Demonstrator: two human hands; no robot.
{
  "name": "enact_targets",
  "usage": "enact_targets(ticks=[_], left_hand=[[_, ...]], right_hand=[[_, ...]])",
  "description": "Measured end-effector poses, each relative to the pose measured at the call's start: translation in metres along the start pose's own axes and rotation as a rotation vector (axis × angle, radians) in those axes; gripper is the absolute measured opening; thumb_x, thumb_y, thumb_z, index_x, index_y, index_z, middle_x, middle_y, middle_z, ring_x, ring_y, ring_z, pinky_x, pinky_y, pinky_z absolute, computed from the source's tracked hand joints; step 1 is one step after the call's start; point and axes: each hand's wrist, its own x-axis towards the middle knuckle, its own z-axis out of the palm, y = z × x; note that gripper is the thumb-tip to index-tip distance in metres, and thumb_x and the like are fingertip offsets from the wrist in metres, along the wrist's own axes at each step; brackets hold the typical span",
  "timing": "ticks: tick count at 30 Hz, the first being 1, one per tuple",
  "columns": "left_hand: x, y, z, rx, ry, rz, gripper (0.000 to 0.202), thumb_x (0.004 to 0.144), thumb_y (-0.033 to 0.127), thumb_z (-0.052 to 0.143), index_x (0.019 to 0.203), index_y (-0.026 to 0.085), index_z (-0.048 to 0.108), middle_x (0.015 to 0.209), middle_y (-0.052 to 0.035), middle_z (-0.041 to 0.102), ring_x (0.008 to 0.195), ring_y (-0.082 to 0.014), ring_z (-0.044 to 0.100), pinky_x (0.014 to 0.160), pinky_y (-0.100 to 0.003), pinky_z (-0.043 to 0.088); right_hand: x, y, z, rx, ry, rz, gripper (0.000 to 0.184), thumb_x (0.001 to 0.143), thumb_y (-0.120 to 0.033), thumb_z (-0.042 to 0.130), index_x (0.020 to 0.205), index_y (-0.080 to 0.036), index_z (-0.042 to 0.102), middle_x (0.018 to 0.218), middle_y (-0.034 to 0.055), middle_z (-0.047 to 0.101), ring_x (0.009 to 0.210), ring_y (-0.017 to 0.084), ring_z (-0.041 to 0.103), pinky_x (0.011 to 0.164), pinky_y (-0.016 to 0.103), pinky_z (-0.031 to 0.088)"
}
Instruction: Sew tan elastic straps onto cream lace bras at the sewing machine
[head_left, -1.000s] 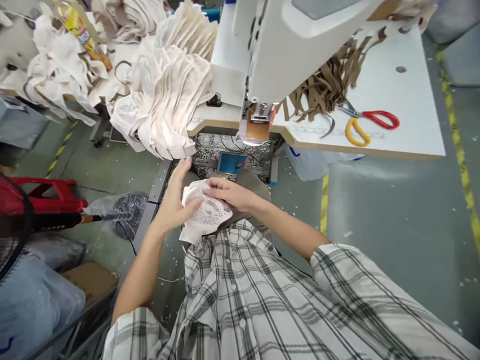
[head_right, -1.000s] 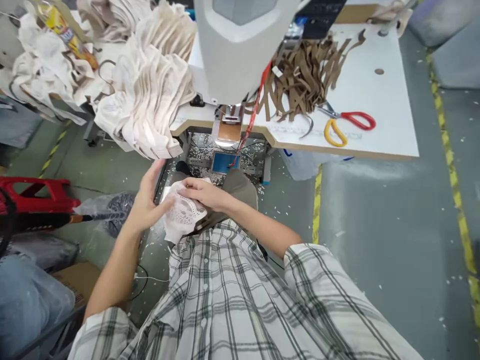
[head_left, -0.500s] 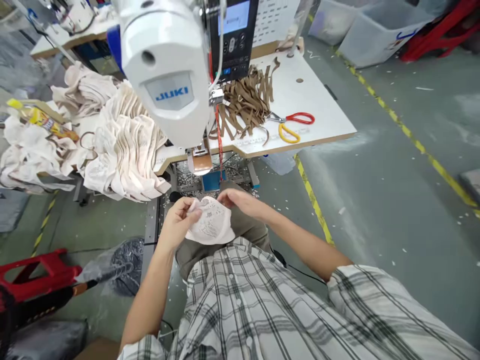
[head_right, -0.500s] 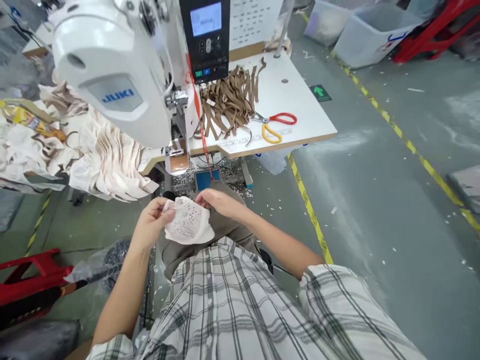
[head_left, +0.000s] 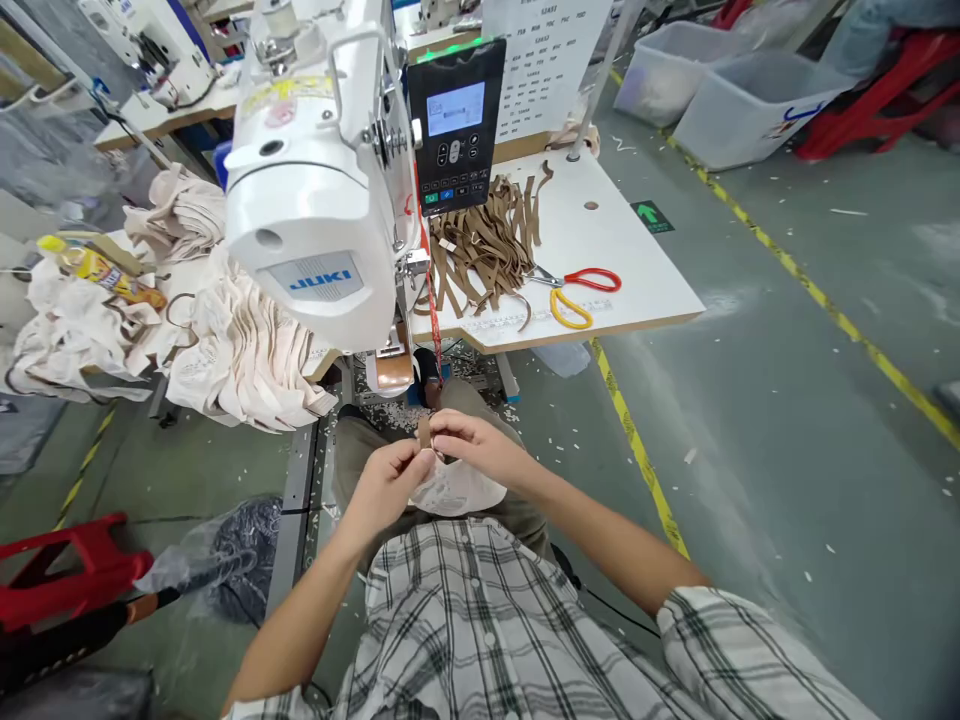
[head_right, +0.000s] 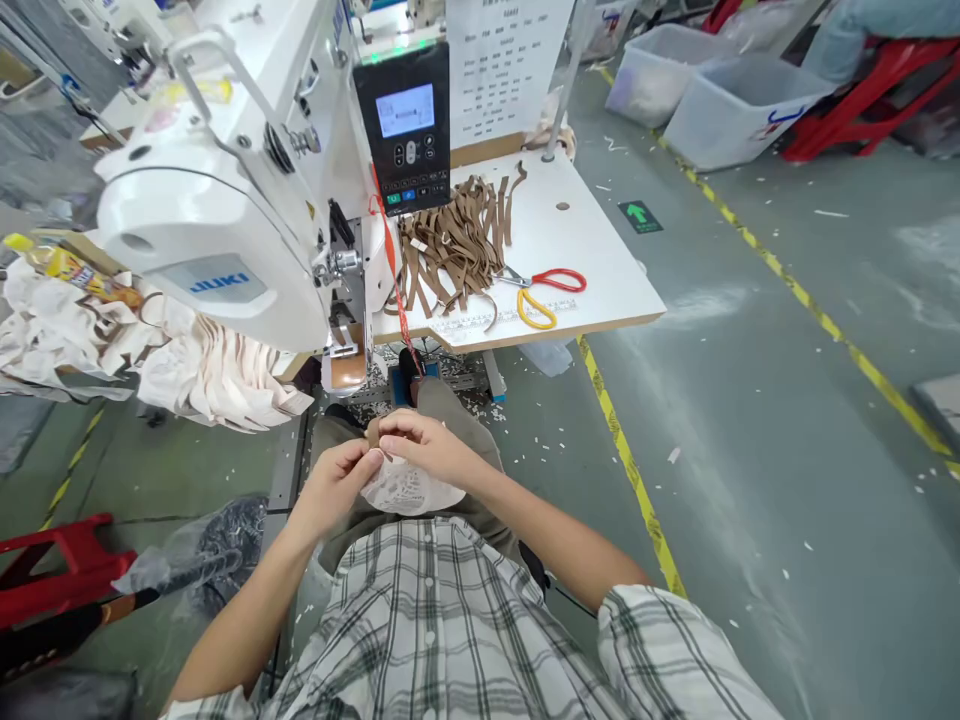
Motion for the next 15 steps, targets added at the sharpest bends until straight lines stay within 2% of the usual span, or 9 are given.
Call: enact_targets(ticks=[3,5,6,9,11,13,15], left_hand=[[0.005,0.008,0.004,0.013,0.03,0.045,0.046,0.095,0.05,0.051,0.061,0.021,0.043,0.057,0.0033,0.038,0.055,-0.0122,0.032,0.054,-0.027,0.026],[0.007,0.011,0.004,0.013,0.028,0.075,0.046,0.095,0.048,0.05,0.059,0.02,0.041,0.056,0.0033,0.036,0.055,-0.0119,0.032,0.054,-0.027,0.026],[0.007,0.012,0.004,0.022,0.022,0.087,0.046,0.095,0.047,0.05,0.059,0.02,0.04,0.056,0.0033,0.037,0.055,-0.0116,0.032,0.054,-0.027,0.026],[0.009,0.01,0.005,0.064,-0.013,0.079,0.044,0.096,0.043,0.05,0.059,0.019,0.04,0.057,0.0036,0.038,0.055,-0.0106,0.033,0.054,-0.025,0.025],[0.012,0.006,0.009,0.08,-0.03,0.05,0.044,0.095,0.041,0.05,0.059,0.019,0.038,0.056,0.0041,0.036,0.055,-0.0098,0.032,0.054,-0.025,0.024],[0.015,0.0,0.014,0.092,-0.05,0.025,0.045,0.094,0.042,0.05,0.058,0.019,0.036,0.055,0.0043,0.035,0.055,-0.0097,0.032,0.054,-0.025,0.024],[0.017,-0.005,0.015,0.113,-0.075,0.017,0.046,0.094,0.044,0.049,0.057,0.019,0.037,0.055,0.0039,0.036,0.056,-0.01,0.033,0.055,-0.025,0.025]], right_hand=[[-0.003,-0.001,-0.007,-0.051,-0.035,0.007,0.04,0.092,-0.055,0.058,0.113,-0.022,0.069,0.115,0.0062,0.061,0.101,0.018,0.059,0.091,0.032,0.048],[0.002,0.002,-0.015,-0.067,-0.042,-0.009,0.045,0.094,-0.058,0.053,0.114,-0.021,0.07,0.115,0.0072,0.063,0.099,0.019,0.06,0.092,0.034,0.049],[0.009,0.006,-0.02,-0.079,0.008,-0.026,0.046,0.095,-0.059,0.051,0.113,-0.021,0.07,0.114,0.0076,0.064,0.099,0.019,0.061,0.093,0.035,0.049],[0.045,0.023,-0.033,-0.143,0.324,-0.092,0.047,0.094,-0.058,0.051,0.119,-0.021,0.067,0.119,0.0096,0.065,0.11,0.021,0.06,0.101,0.038,0.048],[0.08,0.034,-0.037,-0.238,0.478,-0.139,0.051,0.093,-0.059,0.051,0.124,-0.021,0.063,0.13,0.0118,0.061,0.126,0.024,0.053,0.112,0.041,0.04],[0.112,0.04,-0.039,-0.325,0.464,-0.147,0.054,0.095,-0.061,0.044,0.121,-0.019,0.064,0.132,0.0135,0.061,0.131,0.025,0.05,0.117,0.043,0.034],[0.135,0.042,-0.038,-0.358,0.406,-0.13,0.057,0.096,-0.063,0.036,0.11,-0.017,0.068,0.123,0.0141,0.066,0.123,0.026,0.056,0.114,0.044,0.037]])
